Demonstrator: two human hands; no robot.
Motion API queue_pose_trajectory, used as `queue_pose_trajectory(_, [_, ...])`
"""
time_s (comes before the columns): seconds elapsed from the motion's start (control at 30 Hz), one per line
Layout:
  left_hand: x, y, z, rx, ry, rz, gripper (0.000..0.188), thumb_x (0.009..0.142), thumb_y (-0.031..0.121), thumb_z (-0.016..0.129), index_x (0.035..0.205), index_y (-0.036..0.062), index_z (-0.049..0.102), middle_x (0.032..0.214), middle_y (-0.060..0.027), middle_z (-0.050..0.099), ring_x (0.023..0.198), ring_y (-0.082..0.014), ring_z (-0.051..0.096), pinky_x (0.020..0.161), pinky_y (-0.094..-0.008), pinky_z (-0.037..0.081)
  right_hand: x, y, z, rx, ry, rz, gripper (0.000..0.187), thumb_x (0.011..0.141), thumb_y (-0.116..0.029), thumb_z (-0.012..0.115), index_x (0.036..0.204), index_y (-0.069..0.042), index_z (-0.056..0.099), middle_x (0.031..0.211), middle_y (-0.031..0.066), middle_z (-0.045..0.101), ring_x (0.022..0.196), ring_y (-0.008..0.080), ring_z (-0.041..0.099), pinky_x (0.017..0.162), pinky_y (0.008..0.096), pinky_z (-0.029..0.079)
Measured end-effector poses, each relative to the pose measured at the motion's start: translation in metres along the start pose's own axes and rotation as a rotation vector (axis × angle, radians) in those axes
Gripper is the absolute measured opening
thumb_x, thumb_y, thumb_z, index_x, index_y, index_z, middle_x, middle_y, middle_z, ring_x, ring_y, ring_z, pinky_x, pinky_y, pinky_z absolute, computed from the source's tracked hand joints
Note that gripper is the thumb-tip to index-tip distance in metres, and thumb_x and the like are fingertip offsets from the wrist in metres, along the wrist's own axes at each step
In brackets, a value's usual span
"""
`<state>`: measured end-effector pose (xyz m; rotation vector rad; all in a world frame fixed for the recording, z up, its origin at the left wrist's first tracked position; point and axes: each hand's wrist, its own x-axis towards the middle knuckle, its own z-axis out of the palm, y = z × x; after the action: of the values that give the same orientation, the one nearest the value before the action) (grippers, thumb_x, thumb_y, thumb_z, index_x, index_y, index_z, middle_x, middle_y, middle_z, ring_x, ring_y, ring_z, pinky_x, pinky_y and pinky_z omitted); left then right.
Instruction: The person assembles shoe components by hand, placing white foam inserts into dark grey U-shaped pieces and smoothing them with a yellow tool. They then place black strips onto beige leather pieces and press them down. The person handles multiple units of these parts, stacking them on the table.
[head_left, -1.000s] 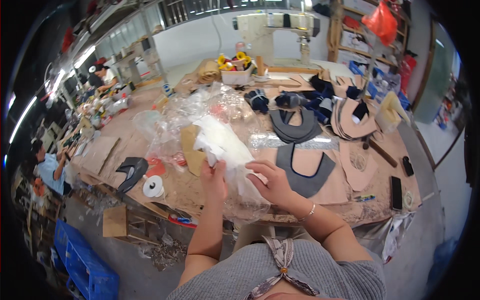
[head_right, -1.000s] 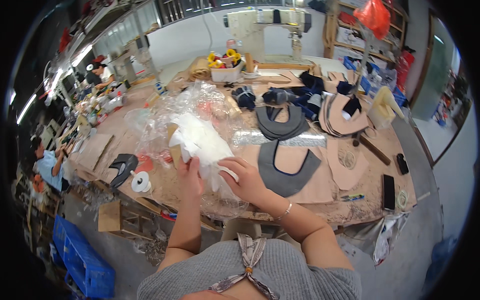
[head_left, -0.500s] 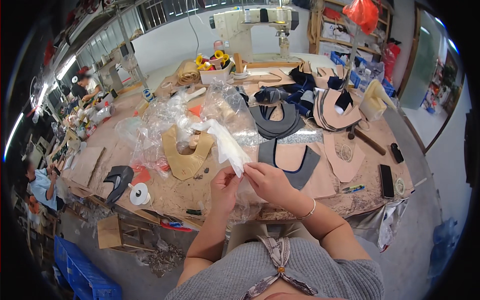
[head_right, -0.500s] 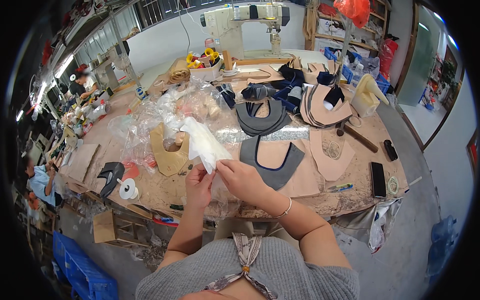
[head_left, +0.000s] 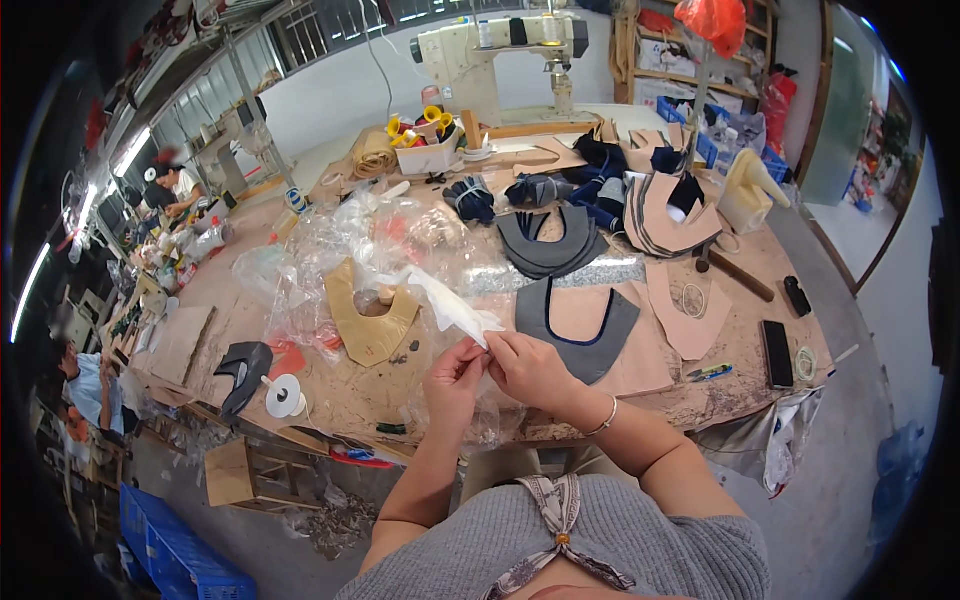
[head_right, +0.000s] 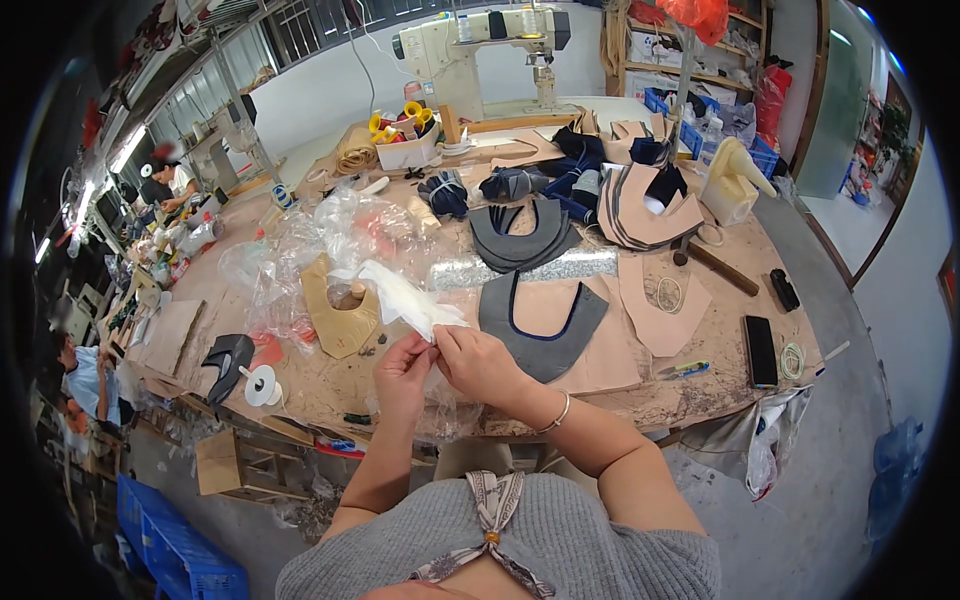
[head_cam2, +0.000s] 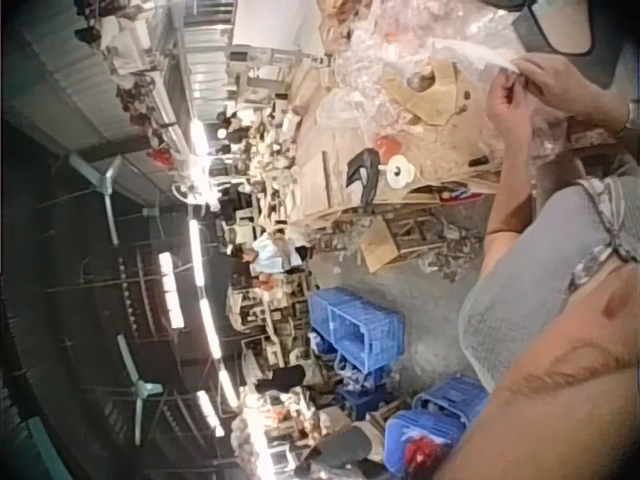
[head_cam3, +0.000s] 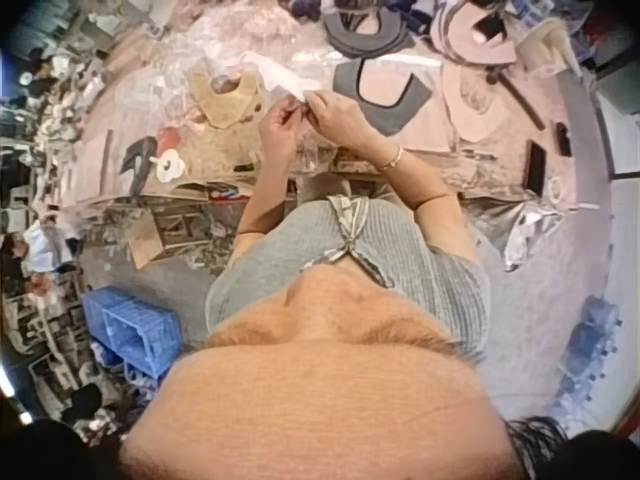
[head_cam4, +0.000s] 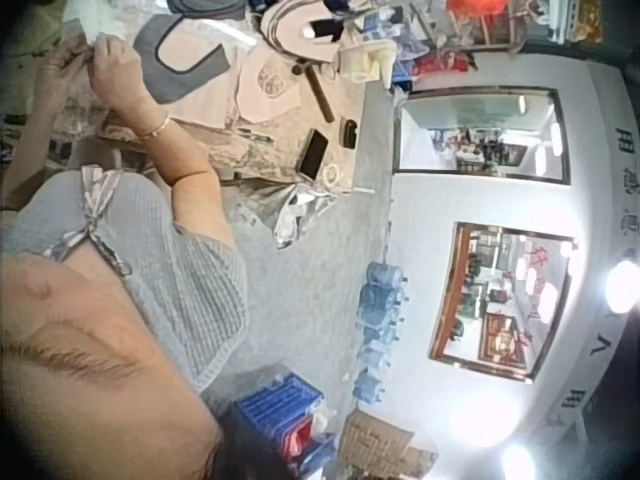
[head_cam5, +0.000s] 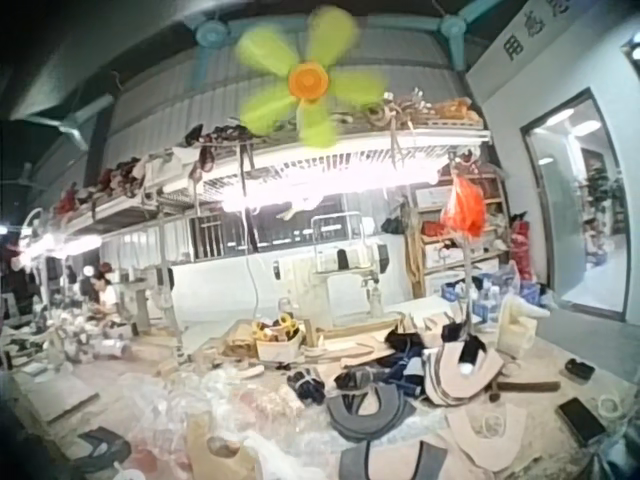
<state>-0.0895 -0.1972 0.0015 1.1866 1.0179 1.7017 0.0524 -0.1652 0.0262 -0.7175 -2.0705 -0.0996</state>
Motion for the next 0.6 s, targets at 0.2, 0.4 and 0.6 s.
queue_pose_trajectory(0.2, [0.001,-0.010,-0.007,-0.053,0.022,-0.045,0.030,0.088,-0.005,0.063,0.117,-0.0037,0.060,0.102,-0.0079,0.067,0.091,-0.0110,0.064,0.080,-0.0235,0.052,0.001,0.011,-0.002,0.306,-0.044,0.212,0.026,0.077,-0.005,0.065,0.102,-0.001,0.063,0.084,0.0143,0.064,0.074,0.0303,0.065,0.065,0.0359,0.053])
queue_pose_trajectory(0.4, [0.000,-0.006,-0.008,-0.040,0.052,-0.024,0.031,0.087,-0.002,0.065,0.118,-0.0019,0.060,0.102,-0.0058,0.067,0.089,-0.0093,0.063,0.079,-0.0229,0.050,0.005,0.009,-0.007,0.502,0.008,0.188,0.021,0.079,-0.004,0.067,0.100,0.000,0.064,0.086,0.0154,0.065,0.073,0.0293,0.066,0.064,0.0353,0.052])
queue_pose_trajectory(0.6, [-0.001,-0.013,-0.021,-0.030,0.012,-0.035,0.028,0.088,-0.003,0.063,0.116,-0.0020,0.060,0.099,-0.0057,0.066,0.089,-0.0108,0.063,0.081,-0.0251,0.051,0.000,0.025,0.002,0.858,-0.066,0.596,0.014,0.088,-0.013,0.065,0.097,-0.001,0.063,0.090,0.0094,0.067,0.075,0.0191,0.066,0.068,0.0300,0.053])
